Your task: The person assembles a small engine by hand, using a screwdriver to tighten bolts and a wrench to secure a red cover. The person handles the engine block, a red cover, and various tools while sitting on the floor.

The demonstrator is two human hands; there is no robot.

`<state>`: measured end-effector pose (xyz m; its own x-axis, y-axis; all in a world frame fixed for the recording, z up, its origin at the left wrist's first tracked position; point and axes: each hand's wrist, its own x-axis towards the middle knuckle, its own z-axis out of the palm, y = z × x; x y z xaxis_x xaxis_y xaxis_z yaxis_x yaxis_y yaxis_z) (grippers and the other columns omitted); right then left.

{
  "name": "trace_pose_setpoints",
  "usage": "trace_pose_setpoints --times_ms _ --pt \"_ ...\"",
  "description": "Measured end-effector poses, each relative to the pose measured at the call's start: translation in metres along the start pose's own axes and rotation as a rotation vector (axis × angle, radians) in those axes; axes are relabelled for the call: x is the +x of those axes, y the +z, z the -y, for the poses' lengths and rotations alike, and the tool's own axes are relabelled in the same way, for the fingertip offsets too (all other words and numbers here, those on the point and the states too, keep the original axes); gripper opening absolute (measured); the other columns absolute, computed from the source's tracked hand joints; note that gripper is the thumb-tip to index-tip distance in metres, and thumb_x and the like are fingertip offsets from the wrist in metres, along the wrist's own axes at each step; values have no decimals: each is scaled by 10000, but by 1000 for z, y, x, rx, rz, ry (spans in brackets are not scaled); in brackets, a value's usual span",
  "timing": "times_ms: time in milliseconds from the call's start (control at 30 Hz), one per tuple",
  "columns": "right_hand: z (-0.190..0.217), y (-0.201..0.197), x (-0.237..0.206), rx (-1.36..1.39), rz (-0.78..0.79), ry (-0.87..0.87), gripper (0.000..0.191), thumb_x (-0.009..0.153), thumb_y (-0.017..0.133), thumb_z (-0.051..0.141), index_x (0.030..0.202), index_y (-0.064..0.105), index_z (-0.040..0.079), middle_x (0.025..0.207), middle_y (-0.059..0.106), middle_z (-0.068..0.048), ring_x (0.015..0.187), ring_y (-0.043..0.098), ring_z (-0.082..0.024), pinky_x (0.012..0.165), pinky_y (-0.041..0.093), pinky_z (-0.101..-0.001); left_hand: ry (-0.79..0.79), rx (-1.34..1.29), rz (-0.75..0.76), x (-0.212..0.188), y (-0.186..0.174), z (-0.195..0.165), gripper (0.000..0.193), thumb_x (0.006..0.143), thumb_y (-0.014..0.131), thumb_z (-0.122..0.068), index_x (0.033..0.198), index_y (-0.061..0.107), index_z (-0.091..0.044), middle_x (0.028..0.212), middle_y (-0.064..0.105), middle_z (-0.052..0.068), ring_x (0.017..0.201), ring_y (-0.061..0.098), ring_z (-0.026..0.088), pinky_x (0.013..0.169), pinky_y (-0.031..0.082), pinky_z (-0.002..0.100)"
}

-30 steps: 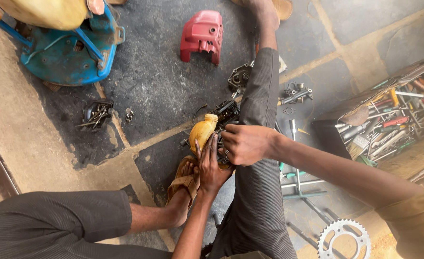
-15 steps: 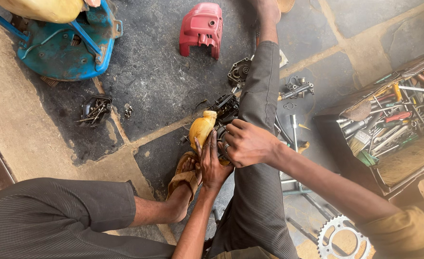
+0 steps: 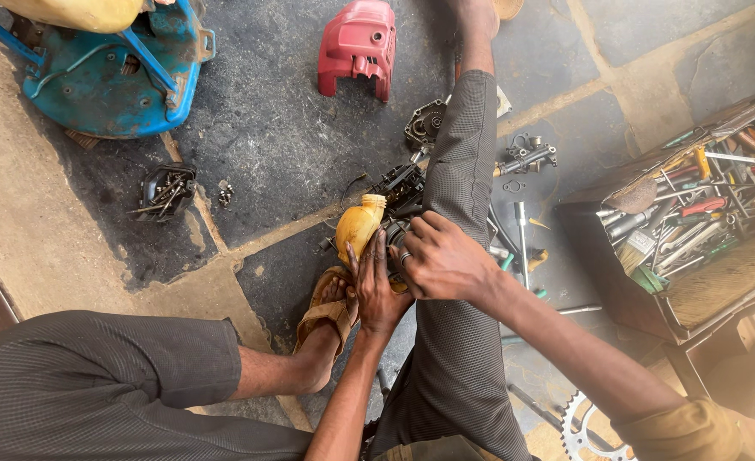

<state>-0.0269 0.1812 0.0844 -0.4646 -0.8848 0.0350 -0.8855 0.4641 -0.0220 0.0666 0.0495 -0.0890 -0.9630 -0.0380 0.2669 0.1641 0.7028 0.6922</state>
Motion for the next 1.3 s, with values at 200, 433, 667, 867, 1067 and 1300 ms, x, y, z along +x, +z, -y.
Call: trace_pose_setpoints --times_ms 200,433,667,867,1067,1300 --pt "14 0 -5 -69 -13 38 265 676 738 290 571 640 68 681 609 -75 701 531 -205 687 461 -392 -2 -43 -36 7 -1 -4 904 884 717 -457 1568 334 -6 1521 538 195 1413 537 338 1296 151 605" --pt "22 -5 -4 -10 -136 108 257 663 742 285 747 732 43 759 598 -56 822 546 -215 736 455 -379 23 -54 -33 15 -6 -3 594 1004 579 -193 1534 394 1 1461 588 202 1347 590 350 1283 188 614" --pt "33 1 -6 -2 -67 277 223 639 736 264 643 679 48 756 601 -70 812 549 -223 758 458 -394 5 -42 -38 14 -6 -5 473 1075 488 -215 1503 463 -13 1421 626 183 1336 608 339 1281 223 592" --pt "41 3 -6 38 -49 403 212 618 724 242 626 677 35 745 609 -73 795 553 -220 732 454 -378 17 -42 -46 14 -4 -3 468 1087 497 -230 1492 458 0 1425 621 201 1344 605 340 1292 230 583" --pt "25 -14 -1 44 18 250 249 691 718 278 682 720 30 762 633 -88 802 561 -231 735 462 -378 19 -73 -78 17 -5 -9 590 1016 622 -229 1533 440 -10 1455 611 188 1378 588 341 1312 221 592" --pt "4 -24 1 -89 183 9 272 794 707 254 946 765 35 893 706 -76 919 605 -208 804 471 -354 -3 -132 -95 18 -1 -11 1085 725 881 -491 1559 359 -32 1498 559 179 1390 554 344 1272 188 619"
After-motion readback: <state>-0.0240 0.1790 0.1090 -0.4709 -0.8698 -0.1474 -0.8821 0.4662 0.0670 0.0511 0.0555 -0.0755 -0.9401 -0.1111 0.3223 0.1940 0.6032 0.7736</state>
